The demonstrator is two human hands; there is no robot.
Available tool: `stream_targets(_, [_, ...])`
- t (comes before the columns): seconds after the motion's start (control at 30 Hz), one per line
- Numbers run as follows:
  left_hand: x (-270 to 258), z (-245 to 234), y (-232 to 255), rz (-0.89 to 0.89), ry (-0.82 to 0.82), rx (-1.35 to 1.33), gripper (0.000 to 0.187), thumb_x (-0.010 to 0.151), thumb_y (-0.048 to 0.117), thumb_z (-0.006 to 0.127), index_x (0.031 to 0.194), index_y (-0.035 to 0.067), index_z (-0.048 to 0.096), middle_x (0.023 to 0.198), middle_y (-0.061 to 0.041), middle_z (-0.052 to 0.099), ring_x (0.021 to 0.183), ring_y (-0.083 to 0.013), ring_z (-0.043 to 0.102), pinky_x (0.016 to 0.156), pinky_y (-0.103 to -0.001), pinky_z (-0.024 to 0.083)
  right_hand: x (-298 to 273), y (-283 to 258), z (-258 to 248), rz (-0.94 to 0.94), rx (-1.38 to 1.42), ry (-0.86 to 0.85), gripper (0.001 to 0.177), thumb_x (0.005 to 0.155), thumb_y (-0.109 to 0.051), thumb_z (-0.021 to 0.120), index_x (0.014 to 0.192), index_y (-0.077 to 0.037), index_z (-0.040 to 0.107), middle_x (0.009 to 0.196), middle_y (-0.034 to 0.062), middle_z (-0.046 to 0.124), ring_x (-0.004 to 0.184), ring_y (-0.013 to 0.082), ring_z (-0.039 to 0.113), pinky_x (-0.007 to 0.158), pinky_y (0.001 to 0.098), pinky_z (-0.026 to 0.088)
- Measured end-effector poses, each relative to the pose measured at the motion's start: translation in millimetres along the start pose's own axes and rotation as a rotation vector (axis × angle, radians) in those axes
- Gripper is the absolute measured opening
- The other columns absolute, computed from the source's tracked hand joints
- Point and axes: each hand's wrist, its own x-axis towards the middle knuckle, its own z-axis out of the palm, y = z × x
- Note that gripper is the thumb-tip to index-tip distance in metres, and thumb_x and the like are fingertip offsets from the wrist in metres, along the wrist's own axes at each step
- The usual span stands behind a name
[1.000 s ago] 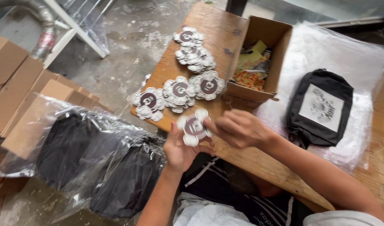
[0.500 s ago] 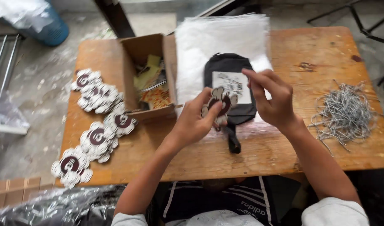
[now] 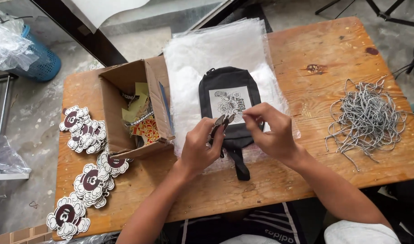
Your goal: The person attaches a cartoon character sticker to the strap of a small black bag using a metal chain. They then place the bag into a clear plastic bag and seal it. This process is repeated with a second bag featuring a different design.
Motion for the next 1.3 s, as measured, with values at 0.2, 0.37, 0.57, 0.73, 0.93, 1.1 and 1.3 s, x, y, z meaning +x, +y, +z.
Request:
stream_targets(0.2, [-4,4,1,0.111,0.022,0.201,0.010,0.091,0.006,0.068,0.101,0.009,0.069,0.072,0.000,0.059,0.052,-0.0181,0.065,0.045,-0.030,0.057,-12,0,8,-0.033,0.056,-0.032,0.006,0.087,-0.005,0.076,0.082,-0.007,0.073,0.058,0.0008,0.060,0.042,0.0112,0.051,0.042,0.0215,0.048])
stream_targets(0.37, [-5,5,3,0.190,0.023,0.256,0.010,0.090,0.009,0.071,0.099,0.012,0.070,0.073,0.001,0.059,0.047,-0.0200,0.065,0.044,-0.028,0.057,-14,4,9,-0.004,0.050,-0.064,0.006,0.086,-0.005,0.076,0.082,-0.006,0.072,0.058,0.0036,0.061,0.040,0.0126,0.051,0.039,0.0225,0.046])
stream_targets(0.57, [-12,8,-6,0.240,0.025,0.352,0.011,0.090,0.016,0.071,0.102,0.016,0.072,0.076,0.003,0.059,0.048,-0.0181,0.066,0.045,-0.029,0.058,-13,-3,9,-0.008,0.046,-0.074,0.002,0.087,-0.004,0.074,0.090,-0.004,0.074,0.061,0.0054,0.065,0.042,0.0144,0.056,0.042,0.0235,0.049])
stream_targets(0.73, [-8,1,-11,0.294,0.033,0.415,0.013,0.095,0.013,0.063,0.104,0.017,0.071,0.081,0.005,0.059,0.053,-0.0152,0.065,0.051,-0.026,0.057,-12,-11,8,0.107,0.083,-0.148,0.025,0.091,-0.001,0.069,0.116,-0.004,0.069,0.070,0.0042,0.073,0.056,0.0147,0.070,0.058,0.0267,0.057])
stream_targets(0.93, [-10,-1,-30,0.360,-0.001,0.369,0.010,0.096,0.012,0.062,0.101,0.014,0.071,0.091,-0.002,0.065,0.073,-0.0231,0.072,0.067,-0.031,0.060,-8,-8,-3,0.499,0.442,-0.348,0.019,0.095,-0.004,0.063,0.112,-0.003,0.071,0.079,0.0106,0.080,0.067,0.0148,0.077,0.060,0.0258,0.062])
stream_targets(1.1, [-9,1,-31,0.391,-0.009,0.330,0.012,0.098,0.011,0.062,0.104,0.013,0.072,0.094,-0.004,0.067,0.082,-0.0259,0.074,0.074,-0.035,0.061,-2,-3,-10,0.680,0.751,-0.449,0.018,0.095,-0.001,0.060,0.110,0.002,0.069,0.077,0.0176,0.077,0.061,0.0233,0.077,0.052,0.0319,0.064])
stream_targets(1.3, [-15,7,-35,0.402,0.009,0.318,0.013,0.097,0.009,0.062,0.102,0.012,0.073,0.094,-0.006,0.068,0.085,-0.0276,0.075,0.078,-0.038,0.061,-3,1,-9,0.732,0.838,-0.396,0.013,0.097,-0.003,0.056,0.105,0.004,0.064,0.067,0.0214,0.069,0.036,0.0192,0.062,0.033,0.0284,0.051])
